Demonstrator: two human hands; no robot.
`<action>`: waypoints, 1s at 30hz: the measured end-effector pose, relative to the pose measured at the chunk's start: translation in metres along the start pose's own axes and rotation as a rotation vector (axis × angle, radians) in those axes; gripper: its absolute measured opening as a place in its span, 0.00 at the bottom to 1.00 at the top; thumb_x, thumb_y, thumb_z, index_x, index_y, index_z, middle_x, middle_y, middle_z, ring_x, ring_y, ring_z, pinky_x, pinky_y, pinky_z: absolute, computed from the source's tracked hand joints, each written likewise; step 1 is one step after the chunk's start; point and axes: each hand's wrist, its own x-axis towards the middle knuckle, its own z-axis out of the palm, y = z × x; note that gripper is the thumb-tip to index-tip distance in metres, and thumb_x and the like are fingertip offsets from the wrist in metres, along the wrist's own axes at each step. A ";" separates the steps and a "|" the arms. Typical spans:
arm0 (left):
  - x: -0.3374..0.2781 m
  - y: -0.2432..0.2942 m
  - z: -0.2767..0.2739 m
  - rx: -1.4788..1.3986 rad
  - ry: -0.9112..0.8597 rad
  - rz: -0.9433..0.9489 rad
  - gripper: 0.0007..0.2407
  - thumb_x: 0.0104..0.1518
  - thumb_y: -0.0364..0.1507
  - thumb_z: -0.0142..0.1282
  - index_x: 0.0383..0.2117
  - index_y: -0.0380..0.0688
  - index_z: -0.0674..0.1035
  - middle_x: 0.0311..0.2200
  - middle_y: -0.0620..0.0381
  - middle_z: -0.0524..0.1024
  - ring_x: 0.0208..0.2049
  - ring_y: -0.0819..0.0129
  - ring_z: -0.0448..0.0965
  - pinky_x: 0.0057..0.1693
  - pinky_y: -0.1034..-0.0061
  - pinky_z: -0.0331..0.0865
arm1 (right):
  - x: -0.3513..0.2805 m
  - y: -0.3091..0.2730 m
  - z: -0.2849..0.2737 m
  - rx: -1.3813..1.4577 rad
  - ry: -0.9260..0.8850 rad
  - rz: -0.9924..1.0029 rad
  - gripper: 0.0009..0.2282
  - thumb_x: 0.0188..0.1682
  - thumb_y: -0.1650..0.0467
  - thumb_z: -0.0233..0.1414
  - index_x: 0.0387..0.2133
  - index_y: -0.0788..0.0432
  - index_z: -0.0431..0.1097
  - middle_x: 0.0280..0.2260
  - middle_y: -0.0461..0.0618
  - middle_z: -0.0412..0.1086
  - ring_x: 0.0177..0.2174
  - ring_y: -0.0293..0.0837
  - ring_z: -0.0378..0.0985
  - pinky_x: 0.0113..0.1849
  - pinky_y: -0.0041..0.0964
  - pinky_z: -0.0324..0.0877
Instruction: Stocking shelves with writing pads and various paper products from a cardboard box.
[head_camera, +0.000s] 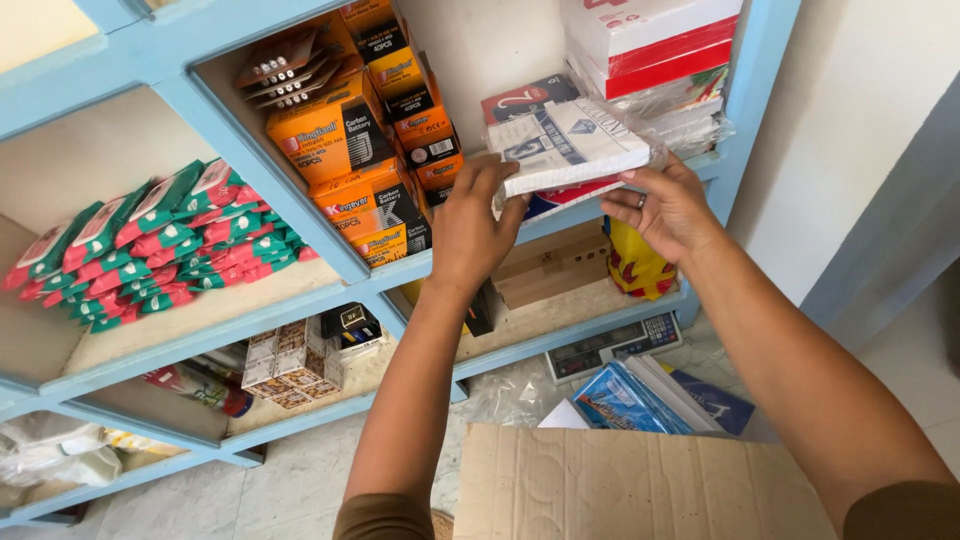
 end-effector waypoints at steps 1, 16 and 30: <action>0.001 -0.003 0.004 0.002 0.052 0.119 0.14 0.55 0.33 0.64 0.48 0.52 0.80 0.51 0.52 0.77 0.41 0.54 0.83 0.45 0.62 0.77 | 0.000 0.000 0.002 0.037 0.004 0.006 0.18 0.50 0.76 0.54 0.55 0.57 0.65 0.45 0.52 0.74 0.40 0.47 0.81 0.43 0.43 0.81; -0.024 -0.021 0.047 0.057 0.195 0.157 0.16 0.56 0.22 0.62 0.49 0.51 0.75 0.51 0.56 0.71 0.41 0.58 0.83 0.43 0.70 0.80 | 0.000 0.007 0.015 0.152 0.022 0.007 0.14 0.52 0.74 0.51 0.52 0.59 0.63 0.43 0.54 0.74 0.41 0.48 0.81 0.43 0.40 0.81; -0.022 -0.005 0.060 -1.412 0.118 -0.628 0.29 0.52 0.21 0.58 0.64 0.34 0.66 0.62 0.44 0.66 0.52 0.59 0.76 0.54 0.72 0.74 | -0.009 -0.012 0.039 -0.092 0.157 -0.003 0.16 0.51 0.73 0.52 0.53 0.54 0.62 0.43 0.52 0.74 0.37 0.45 0.82 0.36 0.35 0.81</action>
